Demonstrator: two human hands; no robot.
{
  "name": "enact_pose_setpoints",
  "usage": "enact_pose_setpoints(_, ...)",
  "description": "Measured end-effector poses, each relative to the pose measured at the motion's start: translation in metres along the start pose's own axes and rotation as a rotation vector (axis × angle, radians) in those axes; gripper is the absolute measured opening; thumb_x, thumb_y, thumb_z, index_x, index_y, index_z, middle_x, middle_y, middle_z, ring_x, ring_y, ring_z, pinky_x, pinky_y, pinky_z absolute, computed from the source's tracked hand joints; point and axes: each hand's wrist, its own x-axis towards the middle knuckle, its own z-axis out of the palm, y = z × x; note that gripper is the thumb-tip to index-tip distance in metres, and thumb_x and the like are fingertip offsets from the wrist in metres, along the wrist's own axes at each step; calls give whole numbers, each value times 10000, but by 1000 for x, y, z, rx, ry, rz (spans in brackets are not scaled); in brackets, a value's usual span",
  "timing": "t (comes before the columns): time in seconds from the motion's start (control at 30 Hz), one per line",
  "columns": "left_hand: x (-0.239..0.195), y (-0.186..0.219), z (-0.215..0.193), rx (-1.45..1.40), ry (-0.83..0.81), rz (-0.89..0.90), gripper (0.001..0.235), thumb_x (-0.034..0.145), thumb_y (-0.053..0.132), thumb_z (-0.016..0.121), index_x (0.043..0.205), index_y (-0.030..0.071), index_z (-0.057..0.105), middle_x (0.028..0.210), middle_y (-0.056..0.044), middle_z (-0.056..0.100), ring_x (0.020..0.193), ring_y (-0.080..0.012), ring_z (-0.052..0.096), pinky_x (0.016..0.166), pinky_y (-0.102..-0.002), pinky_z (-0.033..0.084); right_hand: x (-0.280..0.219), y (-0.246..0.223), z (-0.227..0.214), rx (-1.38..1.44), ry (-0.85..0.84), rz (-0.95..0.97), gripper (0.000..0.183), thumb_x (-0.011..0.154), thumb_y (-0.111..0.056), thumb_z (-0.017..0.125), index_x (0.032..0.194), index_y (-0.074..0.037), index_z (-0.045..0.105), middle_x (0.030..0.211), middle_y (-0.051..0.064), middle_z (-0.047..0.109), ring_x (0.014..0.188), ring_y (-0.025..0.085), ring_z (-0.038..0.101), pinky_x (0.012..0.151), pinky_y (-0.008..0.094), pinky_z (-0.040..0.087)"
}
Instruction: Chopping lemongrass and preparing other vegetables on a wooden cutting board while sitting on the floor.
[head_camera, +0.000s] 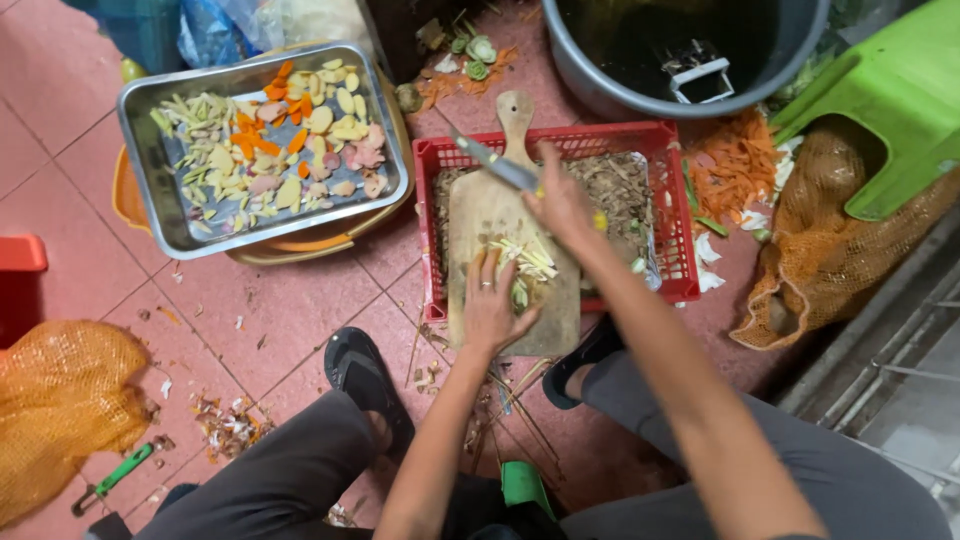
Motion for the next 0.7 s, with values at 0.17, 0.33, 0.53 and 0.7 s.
enact_pose_setpoints(0.17,14,0,21,79,-18,2,850,679,495,843,1294,-3,531,1357,-273,483,1313,-511,424,1096,-627,317,26,6,-87,40,-17,-55,923,879,-267,873,1541,-37,273,961,204,721,806,363,715,699,486,584)
enact_pose_setpoints(0.33,15,-10,50,105,70,-10,639,809,449,813,1260,62,579,1373,-205,535,1365,-426,469,1150,-564,380,9,-19,-190,43,-58,-14,873,924,-193,830,1562,-2,267,939,153,687,788,269,702,714,408,591)
enact_pose_setpoints(0.53,29,8,29,94,76,39,590,748,461,811,1135,56,627,1209,-188,576,1241,-397,511,1066,-575,389,-23,-3,-198,224,25,22,822,968,-156,828,1571,-2,291,901,95,688,786,154,651,727,320,545)
enact_pose_setpoints(0.7,21,-9,59,136,128,-7,448,802,437,791,1056,97,647,1245,-177,601,1208,-369,547,1003,-541,401,-26,7,-169,492,67,145,802,980,-123,791,1583,-8,274,914,55,687,776,104,636,703,260,545)
